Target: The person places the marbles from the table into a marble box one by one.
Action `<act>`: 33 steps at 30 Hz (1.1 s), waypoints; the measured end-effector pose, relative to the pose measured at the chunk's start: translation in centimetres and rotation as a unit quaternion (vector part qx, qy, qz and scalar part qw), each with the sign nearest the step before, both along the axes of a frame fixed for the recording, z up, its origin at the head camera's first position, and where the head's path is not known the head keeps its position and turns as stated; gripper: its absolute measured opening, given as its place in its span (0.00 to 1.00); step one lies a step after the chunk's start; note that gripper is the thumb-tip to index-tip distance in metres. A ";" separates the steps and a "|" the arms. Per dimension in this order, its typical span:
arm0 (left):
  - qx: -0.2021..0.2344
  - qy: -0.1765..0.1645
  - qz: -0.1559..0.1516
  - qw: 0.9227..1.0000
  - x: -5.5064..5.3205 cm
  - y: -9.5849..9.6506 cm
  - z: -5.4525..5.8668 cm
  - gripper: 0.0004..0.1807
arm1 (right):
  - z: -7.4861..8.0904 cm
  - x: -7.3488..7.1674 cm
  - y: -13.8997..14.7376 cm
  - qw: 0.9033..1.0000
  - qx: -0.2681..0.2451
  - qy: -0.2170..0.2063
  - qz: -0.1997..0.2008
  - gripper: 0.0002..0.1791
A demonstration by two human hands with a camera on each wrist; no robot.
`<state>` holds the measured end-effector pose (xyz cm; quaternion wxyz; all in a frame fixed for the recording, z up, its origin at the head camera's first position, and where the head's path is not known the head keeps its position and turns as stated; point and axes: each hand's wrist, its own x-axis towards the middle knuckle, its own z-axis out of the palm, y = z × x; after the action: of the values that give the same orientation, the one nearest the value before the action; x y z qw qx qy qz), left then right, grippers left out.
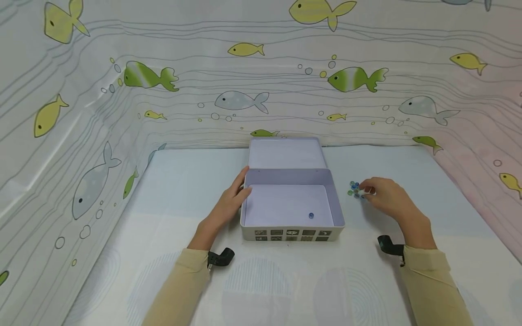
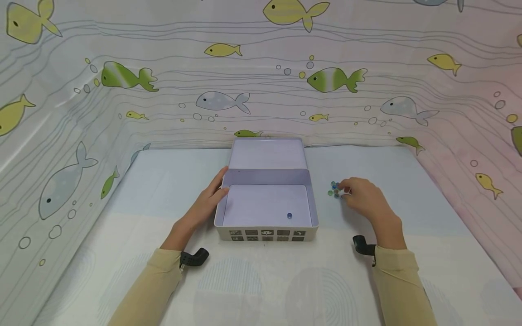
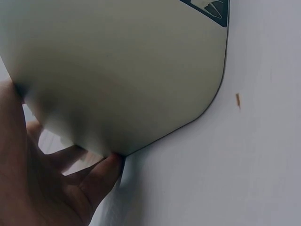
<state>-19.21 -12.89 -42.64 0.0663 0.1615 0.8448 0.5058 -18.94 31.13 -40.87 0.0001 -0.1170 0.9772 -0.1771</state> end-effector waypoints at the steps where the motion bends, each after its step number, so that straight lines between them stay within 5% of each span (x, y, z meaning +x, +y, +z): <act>1: 0.001 0.002 0.001 1.000 -0.3 -0.1 -0.6 0.36 | -0.1 0.0 0.1 1.000 0.001 -0.003 -0.001 0.15; 5: 0.003 0.012 0.007 1.000 -0.8 -0.4 -1.7 0.36 | -0.8 -0.2 0.2 1.000 0.011 -0.012 -0.014 0.15; 16: 0.002 0.015 0.010 1.000 -0.9 -0.4 -2.2 0.36 | -2.0 -0.8 0.2 0.997 0.036 -0.046 -0.046 0.15; 33: 0.001 0.020 0.009 1.000 -0.9 -0.5 -2.0 0.36 | -2.5 -1.3 -0.5 0.999 0.024 -0.023 -0.011 0.12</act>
<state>-20.13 -13.34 -44.67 0.0451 0.1642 0.8470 0.5036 -20.20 30.66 -43.41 0.0238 -0.1017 0.9821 -0.1565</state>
